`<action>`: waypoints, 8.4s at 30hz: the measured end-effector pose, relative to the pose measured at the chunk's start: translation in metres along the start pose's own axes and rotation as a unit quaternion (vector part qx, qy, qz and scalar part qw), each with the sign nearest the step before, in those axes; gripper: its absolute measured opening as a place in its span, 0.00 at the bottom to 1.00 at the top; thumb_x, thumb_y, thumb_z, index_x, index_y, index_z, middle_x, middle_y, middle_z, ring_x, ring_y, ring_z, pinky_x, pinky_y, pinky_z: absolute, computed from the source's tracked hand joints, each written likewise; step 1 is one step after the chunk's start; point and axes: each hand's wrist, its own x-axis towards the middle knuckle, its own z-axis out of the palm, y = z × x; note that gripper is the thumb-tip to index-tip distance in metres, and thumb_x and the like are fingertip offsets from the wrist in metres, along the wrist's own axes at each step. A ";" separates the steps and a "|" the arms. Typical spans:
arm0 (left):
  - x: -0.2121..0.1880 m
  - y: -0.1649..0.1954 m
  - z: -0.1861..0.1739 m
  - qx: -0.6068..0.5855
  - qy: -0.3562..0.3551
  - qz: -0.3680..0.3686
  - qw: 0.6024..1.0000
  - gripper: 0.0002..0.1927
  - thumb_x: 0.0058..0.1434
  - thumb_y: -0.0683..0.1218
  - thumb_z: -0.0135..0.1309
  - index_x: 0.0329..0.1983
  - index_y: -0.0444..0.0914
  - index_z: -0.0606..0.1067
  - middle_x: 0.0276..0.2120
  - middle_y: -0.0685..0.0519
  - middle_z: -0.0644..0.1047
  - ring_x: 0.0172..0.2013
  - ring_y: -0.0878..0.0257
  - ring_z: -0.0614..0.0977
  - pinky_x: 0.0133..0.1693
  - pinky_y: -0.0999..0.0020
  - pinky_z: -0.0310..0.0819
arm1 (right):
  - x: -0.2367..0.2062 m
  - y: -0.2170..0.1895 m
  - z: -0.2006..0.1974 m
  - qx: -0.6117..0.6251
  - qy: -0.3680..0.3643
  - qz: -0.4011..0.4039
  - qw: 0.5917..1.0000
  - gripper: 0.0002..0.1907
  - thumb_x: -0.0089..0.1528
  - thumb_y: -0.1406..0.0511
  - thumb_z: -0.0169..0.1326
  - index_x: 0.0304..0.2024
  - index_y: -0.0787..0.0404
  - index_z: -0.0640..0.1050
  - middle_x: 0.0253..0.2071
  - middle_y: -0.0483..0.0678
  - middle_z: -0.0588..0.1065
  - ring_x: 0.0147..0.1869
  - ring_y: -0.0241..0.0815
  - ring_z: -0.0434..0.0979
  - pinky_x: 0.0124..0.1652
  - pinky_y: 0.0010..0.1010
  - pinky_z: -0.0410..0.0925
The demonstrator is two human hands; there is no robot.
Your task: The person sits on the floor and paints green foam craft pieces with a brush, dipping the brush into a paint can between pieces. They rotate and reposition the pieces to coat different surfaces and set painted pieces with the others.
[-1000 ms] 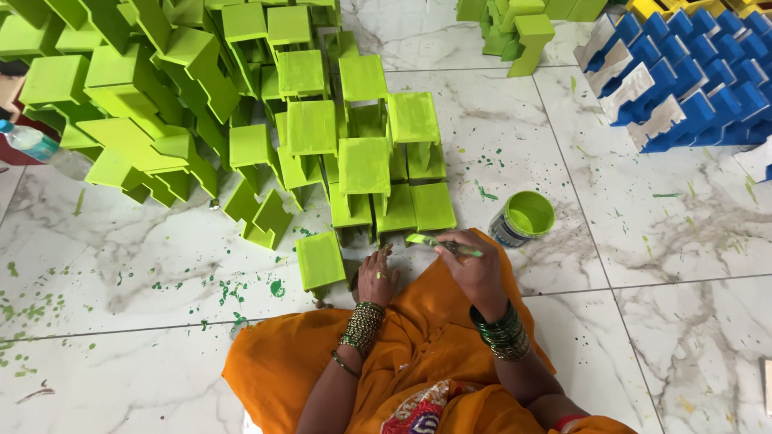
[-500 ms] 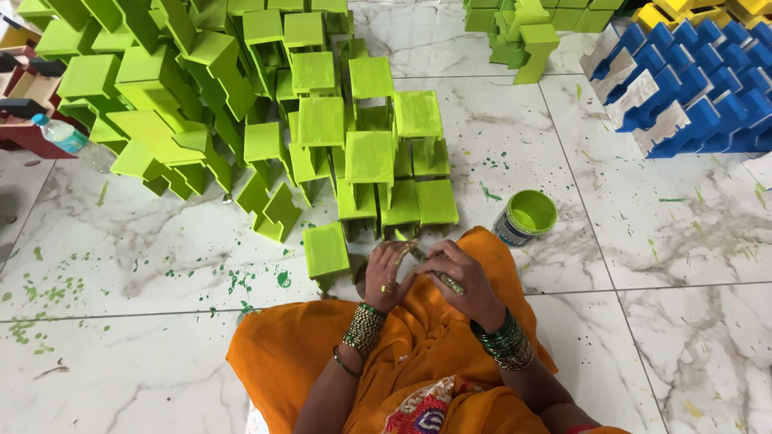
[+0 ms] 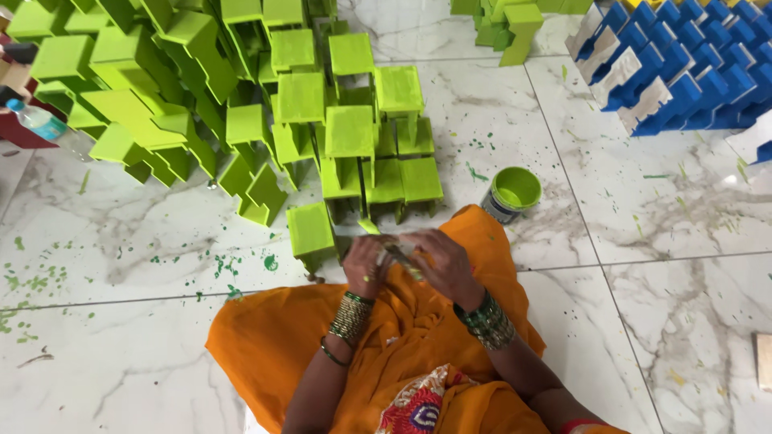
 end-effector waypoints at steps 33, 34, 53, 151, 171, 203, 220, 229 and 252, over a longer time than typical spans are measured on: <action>0.011 -0.028 -0.010 0.050 0.031 -0.088 0.994 0.10 0.51 0.37 0.61 0.37 0.39 0.79 0.43 0.54 0.81 0.47 0.54 0.81 0.44 0.62 0.79 | -0.034 0.110 0.074 0.092 -0.044 0.142 0.985 0.09 0.61 0.75 0.55 0.43 0.63 0.80 0.39 0.49 0.78 0.32 0.39 0.79 0.33 0.28 0.72; 0.009 -0.026 -0.010 0.053 0.035 -0.082 0.995 0.10 0.51 0.37 0.61 0.36 0.39 0.79 0.42 0.54 0.81 0.47 0.54 0.81 0.45 0.62 0.79 | -0.034 0.111 0.074 0.086 -0.046 0.148 0.984 0.09 0.61 0.75 0.55 0.43 0.63 0.80 0.39 0.49 0.78 0.31 0.39 0.78 0.32 0.28 0.72; -0.010 -0.041 0.013 0.069 0.047 -0.031 0.996 0.07 0.59 0.42 0.64 0.38 0.45 0.80 0.41 0.59 0.82 0.44 0.60 0.83 0.39 0.69 0.79 | -0.037 0.110 0.075 0.068 -0.055 0.165 0.982 0.07 0.61 0.74 0.56 0.41 0.62 0.81 0.38 0.49 0.79 0.28 0.39 0.77 0.30 0.30 0.70; 0.003 0.061 0.061 -0.018 -0.062 0.070 0.995 0.26 0.50 0.40 0.58 0.55 0.43 0.80 0.48 0.53 0.77 0.49 0.53 0.79 0.46 0.60 0.79 | -0.043 0.120 0.061 0.308 -0.083 0.128 0.939 0.04 0.61 0.69 0.57 0.37 0.64 0.76 0.34 0.48 0.76 0.37 0.41 0.78 0.37 0.31 0.71; -0.014 0.036 0.049 0.093 -0.039 0.019 0.995 0.24 0.50 0.42 0.58 0.52 0.47 0.80 0.45 0.58 0.77 0.42 0.56 0.77 0.41 0.61 0.75 | -0.043 0.100 0.058 0.041 -0.051 0.186 0.980 0.09 0.56 0.70 0.60 0.41 0.63 0.81 0.35 0.55 0.79 0.36 0.54 0.81 0.38 0.38 0.73; -0.049 0.064 0.050 0.174 -0.229 -0.216 0.933 0.44 0.53 0.52 0.63 0.71 0.38 0.60 0.55 0.44 0.72 0.51 0.46 0.77 0.50 0.53 0.73 | -0.085 0.035 -0.006 0.240 0.140 0.128 0.952 0.16 0.67 0.71 0.54 0.58 0.70 0.77 0.42 0.51 0.79 0.42 0.37 0.81 0.43 0.25 0.73; -0.090 0.119 0.078 0.075 -0.387 -0.051 0.918 0.21 0.60 0.61 0.57 0.42 0.40 0.77 0.30 0.45 0.81 0.33 0.47 0.83 0.33 0.49 0.77 | -0.110 0.073 -0.028 0.243 0.293 0.155 0.912 0.05 0.69 0.73 0.56 0.47 0.70 0.78 0.39 0.50 0.78 0.39 0.37 0.81 0.41 0.27 0.76; -0.091 0.056 0.082 0.004 -0.386 -0.200 0.900 0.30 0.58 0.69 0.57 0.51 0.42 0.80 0.36 0.45 0.82 0.39 0.47 0.83 0.41 0.51 0.77 | -0.098 0.093 -0.039 0.374 0.368 0.257 0.812 0.16 0.69 0.69 0.51 0.57 0.72 0.76 0.46 0.57 0.81 0.44 0.44 0.85 0.44 0.34 0.81; -0.047 -0.082 0.064 0.328 -0.375 -0.316 0.807 0.41 0.63 0.56 0.51 0.77 0.45 0.51 0.70 0.46 0.64 0.51 0.51 0.80 0.37 0.54 0.83 | -0.002 0.149 -0.133 -0.036 0.445 0.249 0.859 0.05 0.62 0.72 0.65 0.41 0.67 0.83 0.32 0.48 0.80 0.29 0.31 0.78 0.31 0.21 0.71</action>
